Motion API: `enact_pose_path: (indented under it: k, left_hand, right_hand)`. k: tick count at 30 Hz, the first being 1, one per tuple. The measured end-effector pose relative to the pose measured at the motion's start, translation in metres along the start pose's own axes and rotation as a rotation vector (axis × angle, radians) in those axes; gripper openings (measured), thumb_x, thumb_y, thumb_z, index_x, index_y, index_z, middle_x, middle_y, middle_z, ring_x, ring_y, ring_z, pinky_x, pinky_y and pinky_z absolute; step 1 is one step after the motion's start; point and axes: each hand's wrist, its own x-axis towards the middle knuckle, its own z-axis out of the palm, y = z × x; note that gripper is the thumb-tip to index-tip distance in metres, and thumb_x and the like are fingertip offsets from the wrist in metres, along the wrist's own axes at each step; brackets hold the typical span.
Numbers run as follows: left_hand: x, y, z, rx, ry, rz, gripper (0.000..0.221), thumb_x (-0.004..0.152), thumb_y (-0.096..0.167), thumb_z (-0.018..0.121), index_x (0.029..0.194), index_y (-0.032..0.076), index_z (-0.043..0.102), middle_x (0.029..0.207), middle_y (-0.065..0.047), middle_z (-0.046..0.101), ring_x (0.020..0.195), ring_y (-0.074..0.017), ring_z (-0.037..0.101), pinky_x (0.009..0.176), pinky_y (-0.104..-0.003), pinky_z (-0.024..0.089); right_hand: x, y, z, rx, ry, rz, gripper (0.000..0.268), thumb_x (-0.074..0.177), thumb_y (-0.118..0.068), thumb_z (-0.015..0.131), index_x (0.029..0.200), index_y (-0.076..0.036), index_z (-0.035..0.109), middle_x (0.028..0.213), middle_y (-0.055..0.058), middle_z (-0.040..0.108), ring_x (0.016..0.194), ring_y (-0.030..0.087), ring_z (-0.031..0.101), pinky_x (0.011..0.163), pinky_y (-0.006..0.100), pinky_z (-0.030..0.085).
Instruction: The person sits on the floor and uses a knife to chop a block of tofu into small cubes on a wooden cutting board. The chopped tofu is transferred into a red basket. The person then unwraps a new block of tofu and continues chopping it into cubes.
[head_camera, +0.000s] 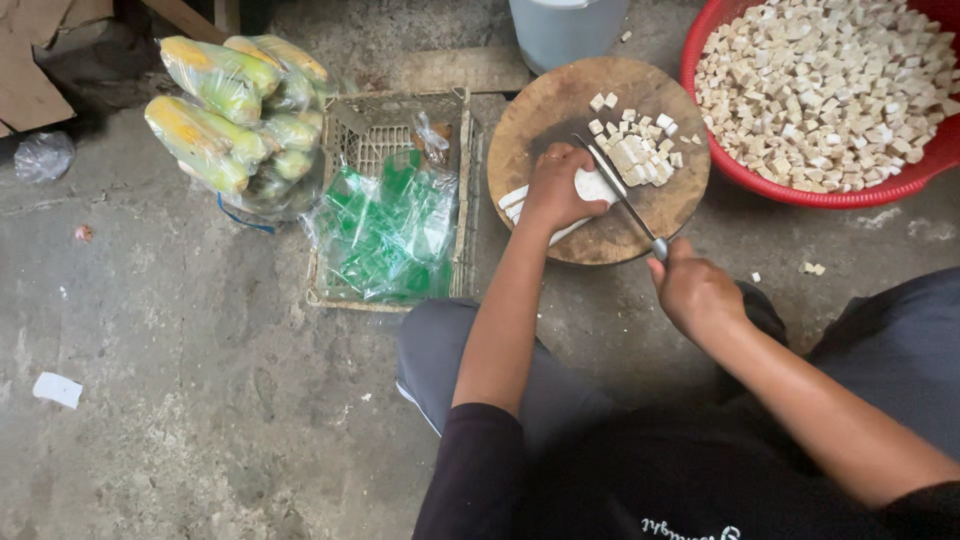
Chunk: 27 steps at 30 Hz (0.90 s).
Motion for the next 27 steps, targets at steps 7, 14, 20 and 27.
enact_pose_path:
  k: [7, 14, 20, 27]
  left_hand:
    - [-0.005, 0.011, -0.002, -0.031, -0.009, -0.014, 0.062, 0.054, 0.028, 0.095, 0.107, 0.015, 0.066, 0.127, -0.013, 0.057, 0.121, -0.0384, 0.054, 0.100, -0.045, 0.048]
    - [0.001, 0.004, -0.016, 0.014, -0.099, -0.001, 0.054, 0.064, 0.035, 0.090, 0.110, 0.014, 0.071, 0.122, -0.012, 0.066, 0.120, -0.0333, 0.060, 0.110, -0.047, 0.042]
    - [0.067, -0.006, -0.016, -0.013, 0.061, -0.114, 0.044, 0.089, 0.039, 0.068, 0.130, 0.022, 0.070, 0.135, -0.012, 0.068, 0.130, -0.0315, 0.061, 0.113, -0.043, 0.047]
    - [0.155, 0.001, 0.028, 0.386, -0.287, -0.300, 0.057, 0.096, 0.062, 0.042, 0.138, 0.027, 0.058, 0.151, -0.020, 0.045, 0.138, -0.0354, 0.046, 0.110, -0.050, 0.038]
  right_hand:
    - [0.044, -0.017, -0.004, 0.077, -0.025, 0.031, 0.052, 0.106, -0.049, 0.042, 0.126, -0.002, 0.051, 0.112, 0.032, 0.069, 0.105, 0.049, 0.068, 0.089, 0.056, 0.053]
    - [0.050, -0.001, -0.003, 0.194, -0.094, 0.027, 0.059, 0.107, -0.050, 0.042, 0.131, 0.002, 0.051, 0.114, 0.036, 0.067, 0.110, 0.052, 0.065, 0.096, 0.055, 0.051]
    - [0.050, 0.017, 0.002, 0.172, -0.010, 0.000, 0.072, 0.100, -0.061, 0.049, 0.119, 0.007, 0.065, 0.109, 0.036, 0.069, 0.109, 0.052, 0.065, 0.096, 0.055, 0.052]
    - [0.064, 0.027, -0.019, 0.123, -0.061, 0.047, 0.072, 0.093, -0.070, 0.050, 0.108, -0.005, 0.075, 0.108, 0.028, 0.072, 0.108, 0.047, 0.068, 0.095, 0.054, 0.053]
